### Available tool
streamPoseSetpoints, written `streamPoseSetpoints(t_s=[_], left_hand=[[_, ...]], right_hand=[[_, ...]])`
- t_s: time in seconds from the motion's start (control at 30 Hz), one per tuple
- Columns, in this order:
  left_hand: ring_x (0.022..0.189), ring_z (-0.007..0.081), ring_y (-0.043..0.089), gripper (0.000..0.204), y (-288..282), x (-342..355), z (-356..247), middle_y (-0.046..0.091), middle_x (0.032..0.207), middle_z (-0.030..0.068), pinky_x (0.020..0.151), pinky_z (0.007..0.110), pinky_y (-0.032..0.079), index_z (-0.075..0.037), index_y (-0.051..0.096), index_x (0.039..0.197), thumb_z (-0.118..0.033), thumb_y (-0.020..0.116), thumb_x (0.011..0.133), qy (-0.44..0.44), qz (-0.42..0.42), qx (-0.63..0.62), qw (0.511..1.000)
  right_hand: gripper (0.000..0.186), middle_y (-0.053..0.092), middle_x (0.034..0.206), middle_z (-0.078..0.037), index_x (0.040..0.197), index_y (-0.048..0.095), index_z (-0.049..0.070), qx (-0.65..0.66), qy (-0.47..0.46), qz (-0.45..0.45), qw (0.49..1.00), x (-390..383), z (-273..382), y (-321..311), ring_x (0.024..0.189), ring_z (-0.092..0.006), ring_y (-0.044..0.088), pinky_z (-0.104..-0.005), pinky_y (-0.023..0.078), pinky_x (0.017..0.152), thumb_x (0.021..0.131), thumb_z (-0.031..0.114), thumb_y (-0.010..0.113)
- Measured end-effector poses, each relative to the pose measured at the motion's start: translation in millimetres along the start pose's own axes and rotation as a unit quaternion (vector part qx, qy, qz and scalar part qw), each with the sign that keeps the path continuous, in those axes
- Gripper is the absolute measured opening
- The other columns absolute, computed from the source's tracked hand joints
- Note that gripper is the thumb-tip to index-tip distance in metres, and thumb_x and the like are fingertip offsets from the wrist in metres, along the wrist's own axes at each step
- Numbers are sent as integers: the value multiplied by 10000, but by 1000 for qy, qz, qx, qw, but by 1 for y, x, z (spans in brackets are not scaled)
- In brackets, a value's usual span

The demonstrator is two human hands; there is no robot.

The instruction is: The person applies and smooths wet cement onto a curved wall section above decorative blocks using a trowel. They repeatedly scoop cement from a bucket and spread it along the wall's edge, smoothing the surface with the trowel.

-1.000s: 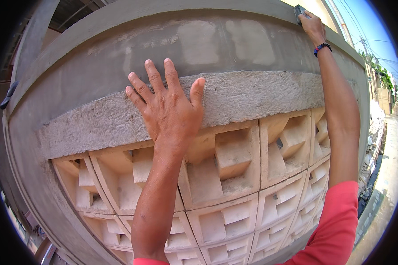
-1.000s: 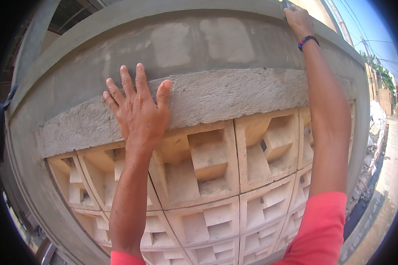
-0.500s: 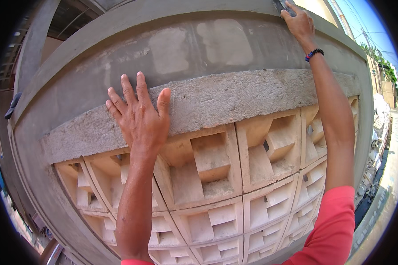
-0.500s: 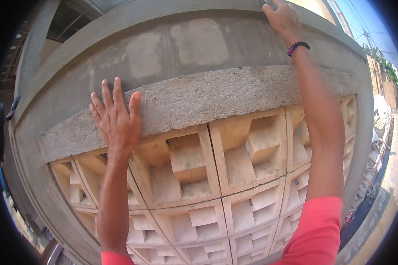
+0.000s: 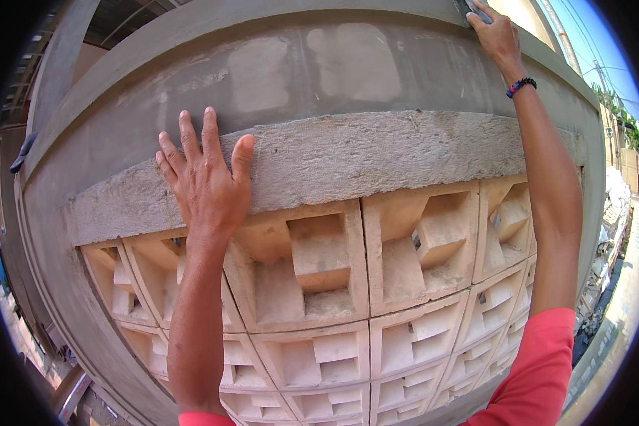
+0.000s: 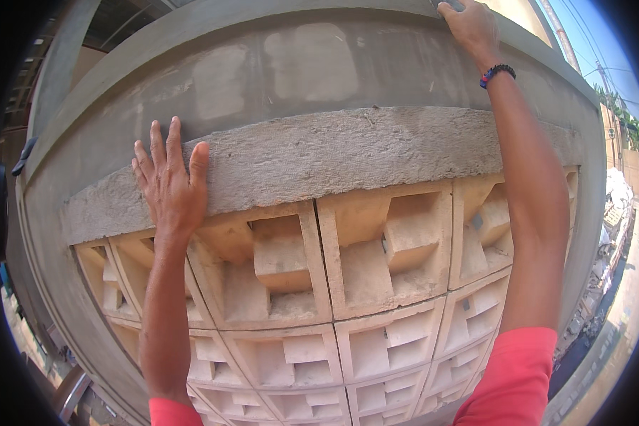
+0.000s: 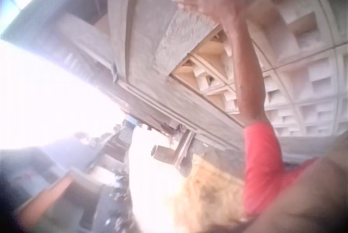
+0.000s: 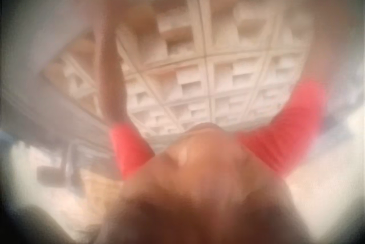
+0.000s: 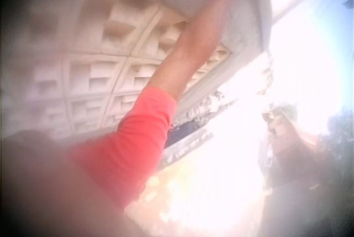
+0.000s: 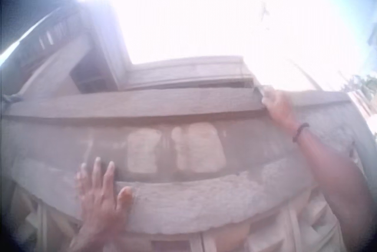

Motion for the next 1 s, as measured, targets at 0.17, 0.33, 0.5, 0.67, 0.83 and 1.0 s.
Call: streamPoseSetpoints(t_s=[0.17, 0.33, 0.5, 0.67, 0.83, 1.0], left_hand=[[1424, 351, 118, 761, 2, 3, 2, 231, 1527, 109, 1162, 500, 71, -218, 307, 1458, -704, 166, 889, 13, -18, -13, 1000], [1428, 339, 118, 748, -1, 0, 19, 223, 1534, 98, 1161, 500, 66, -222, 310, 1458, -696, 165, 897, 7, -10, 5, 1000], [1426, 340, 127, 745, -2, 2, 5, 233, 1531, 100, 1161, 493, 69, -230, 313, 1457, -695, 159, 896, 10, -10, -18, 1000], [1423, 346, 135, 775, 2, 1, 4, 243, 1526, 102, 1164, 490, 62, -234, 314, 1456, -716, 137, 875, 2, -24, 8, 1000], [1423, 352, 132, 786, 3, 1, 6, 248, 1523, 108, 1163, 497, 62, -227, 321, 1453, -721, 138, 870, 5, -17, 4, 1000], [1422, 356, 133, 776, 0, 0, 7, 249, 1521, 117, 1161, 502, 67, -221, 333, 1448, -717, 172, 874, 19, -31, -8, 999]], right_hand=[[388, 643, 1023, -224, 1109, 669, 87, 58, -107, -32, 992, 3, 78, 24, 997, -393, 599, -445, 471, 905, 770, 269, 620], [389, 639, 1036, -232, 1092, 676, 69, 107, -157, 23, 982, -41, 90, 9, 1011, -392, 595, -444, 456, 928, 760, 262, 614], [488, 668, 1089, -144, 1233, 619, 284, -136, 50, -18, 989, 5, -149, -22, 1019, -311, 631, -398, 486, 882, 805, 514, 576], [524, 654, 1147, -140, 1242, 612, 290, -134, 118, 0, 984, 26, -149, -3, 1062, -314, 614, -402, 462, 926, 782, 536, 565], [411, 634, 1040, -259, 1096, 669, 45, 103, -67, 16, 992, 11, 80, 43, 1001, -372, 607, -453, 458, 912, 748, 259, 617], [414, 634, 1025, -245, 1116, 663, 53, 107, -248, 19, 963, -27, 181, 40, 963, -383, 612, -427, 491, 854, 762, 260, 614]])
Point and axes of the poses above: each hand's wrist, its own x-axis towards the middle knuckle, its own y-axis out of the palm, z = x × y, the point moved 7 cm from there along x, towards the middle knuckle
